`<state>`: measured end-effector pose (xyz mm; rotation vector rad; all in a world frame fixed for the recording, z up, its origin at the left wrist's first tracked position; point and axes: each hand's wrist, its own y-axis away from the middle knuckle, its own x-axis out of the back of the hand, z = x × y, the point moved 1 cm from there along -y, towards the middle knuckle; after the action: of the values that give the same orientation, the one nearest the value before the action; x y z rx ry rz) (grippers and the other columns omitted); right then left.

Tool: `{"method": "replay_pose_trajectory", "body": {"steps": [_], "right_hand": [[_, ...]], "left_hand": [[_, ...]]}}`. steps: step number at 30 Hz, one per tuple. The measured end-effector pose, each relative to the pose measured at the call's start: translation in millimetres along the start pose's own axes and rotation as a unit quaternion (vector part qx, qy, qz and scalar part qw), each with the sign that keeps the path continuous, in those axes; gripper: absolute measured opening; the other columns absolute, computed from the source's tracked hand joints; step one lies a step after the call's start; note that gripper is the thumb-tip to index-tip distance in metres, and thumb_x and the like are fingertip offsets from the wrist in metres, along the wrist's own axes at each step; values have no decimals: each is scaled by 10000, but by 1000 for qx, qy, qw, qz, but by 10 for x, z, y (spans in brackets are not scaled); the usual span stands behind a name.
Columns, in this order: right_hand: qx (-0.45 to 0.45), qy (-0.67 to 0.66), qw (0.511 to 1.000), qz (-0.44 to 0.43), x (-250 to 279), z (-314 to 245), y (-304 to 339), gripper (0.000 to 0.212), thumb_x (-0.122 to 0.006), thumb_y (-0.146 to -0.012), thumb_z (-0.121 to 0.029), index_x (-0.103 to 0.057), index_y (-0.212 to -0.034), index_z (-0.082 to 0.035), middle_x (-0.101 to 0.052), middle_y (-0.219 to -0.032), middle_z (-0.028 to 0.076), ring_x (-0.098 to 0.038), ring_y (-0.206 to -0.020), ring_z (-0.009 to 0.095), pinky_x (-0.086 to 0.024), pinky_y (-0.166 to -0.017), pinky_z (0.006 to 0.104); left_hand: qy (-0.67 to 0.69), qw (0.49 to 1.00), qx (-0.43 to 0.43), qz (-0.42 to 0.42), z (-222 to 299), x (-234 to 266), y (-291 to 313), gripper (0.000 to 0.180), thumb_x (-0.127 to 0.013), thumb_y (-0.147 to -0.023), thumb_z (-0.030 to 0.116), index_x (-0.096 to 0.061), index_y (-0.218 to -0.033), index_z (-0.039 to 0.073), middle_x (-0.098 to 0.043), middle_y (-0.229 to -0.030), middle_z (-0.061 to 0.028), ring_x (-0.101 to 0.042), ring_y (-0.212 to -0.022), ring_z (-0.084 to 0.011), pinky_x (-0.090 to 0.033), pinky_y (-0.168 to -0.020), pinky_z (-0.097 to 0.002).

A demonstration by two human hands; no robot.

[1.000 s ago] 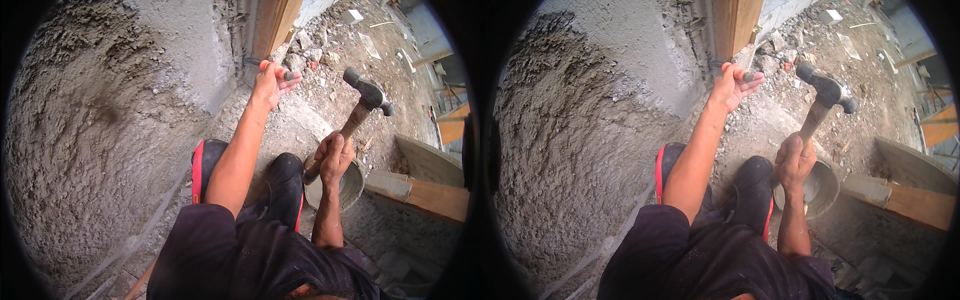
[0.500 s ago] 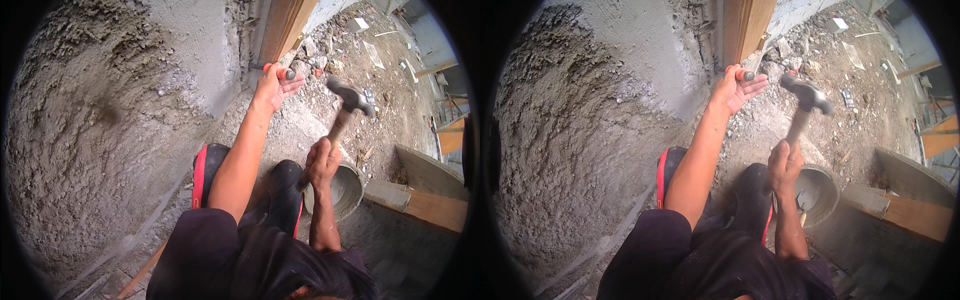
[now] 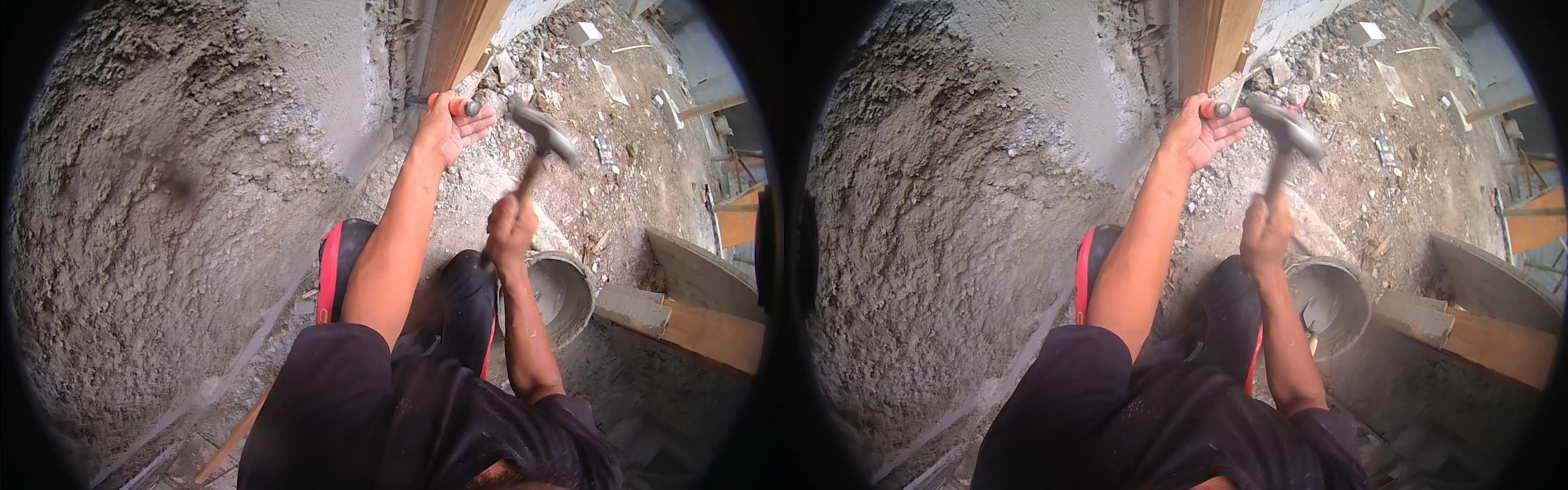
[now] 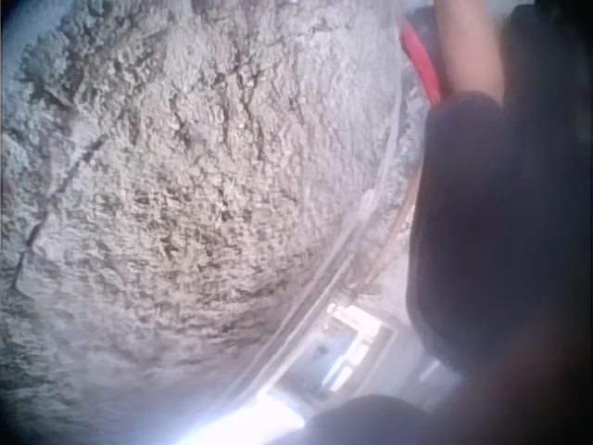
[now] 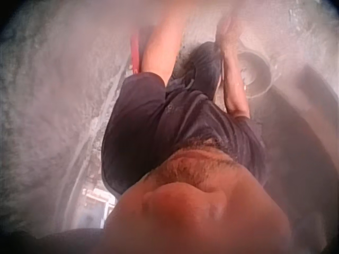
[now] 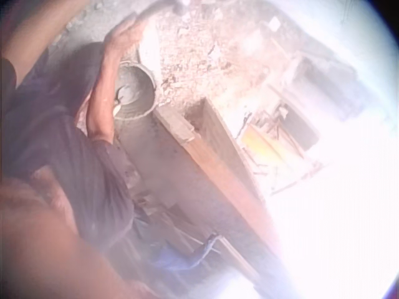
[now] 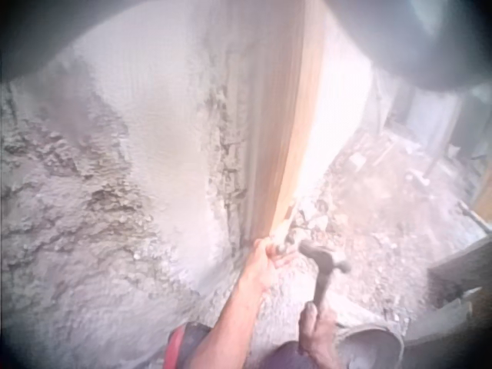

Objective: The person uses a hammer and a chisel to prepare a wall surface, then scoops wet mortar from a bucket with a trowel and applies the mortar to the wall.

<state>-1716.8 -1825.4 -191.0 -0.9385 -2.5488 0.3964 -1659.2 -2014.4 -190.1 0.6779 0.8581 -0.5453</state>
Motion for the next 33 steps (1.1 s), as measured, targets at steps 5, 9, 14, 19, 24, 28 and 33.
{"method": "replay_pose_trajectory", "body": {"steps": [5,9,14,19,24,28,33], "right_hand": [[-55,-90,994,19,175,-370,-23,312,-435,-1061,-286,-461,-838,-68,-432,-573,-34,-403,-422,55,-344,-372,231],[10,102,995,12,81,171,32,285,-496,-1031,-209,-563,-862,10,-508,-560,58,-490,-492,136,-387,-473,326],[-91,-97,991,0,197,-474,-57,316,-460,-1041,-235,-532,-819,-23,-502,-591,-7,-462,-475,56,-353,-411,228],[-137,138,975,-107,15,36,-181,283,-515,-1020,-246,-534,-846,-23,-493,-587,-2,-437,-477,79,-360,-425,279],[-218,-121,968,25,380,-246,152,300,-471,-1046,-277,-457,-822,-77,-443,-580,-32,-405,-426,55,-337,-373,243],[-171,-140,973,68,480,-431,234,312,-467,-1053,-285,-440,-820,-79,-434,-572,-32,-406,-429,54,-333,-380,231],[-195,-135,970,53,535,-436,307,314,-469,-1051,-285,-435,-821,-74,-448,-589,-16,-413,-444,57,-341,-389,232]], "left_hand": [[-6,1000,-14,3,54,93,-50,385,-344,-1026,319,-527,-790,77,-612,-1190,-346,-602,-1158,-453,-457,-1029,-561],[17,1000,1,-12,32,-61,-55,373,-346,-1024,320,-522,-793,86,-632,-1165,-324,-592,-1172,-447,-448,-1036,-559],[21,999,-19,30,156,82,-58,396,-343,-1027,325,-532,-783,78,-667,-1081,-284,-621,-1122,-439,-461,-1012,-578],[27,998,8,55,38,97,-90,420,-322,-1030,323,-535,-764,77,-675,-1070,-274,-650,-1081,-414,-503,-971,-559],[-135,987,33,77,-400,199,126,398,-368,-1009,338,-497,-723,94,-673,-1081,-275,-678,-1036,-395,-541,-905,-498],[-133,989,-12,57,-450,129,230,359,-431,-983,350,-481,-720,111,-673,-1093,-273,-676,-1048,-390,-516,-939,-485],[-130,990,-33,37,-313,116,237,319,-441,-973,344,-499,-749,124,-675,-1100,-270,-675,-1056,-386,-497,-952,-483]]}}
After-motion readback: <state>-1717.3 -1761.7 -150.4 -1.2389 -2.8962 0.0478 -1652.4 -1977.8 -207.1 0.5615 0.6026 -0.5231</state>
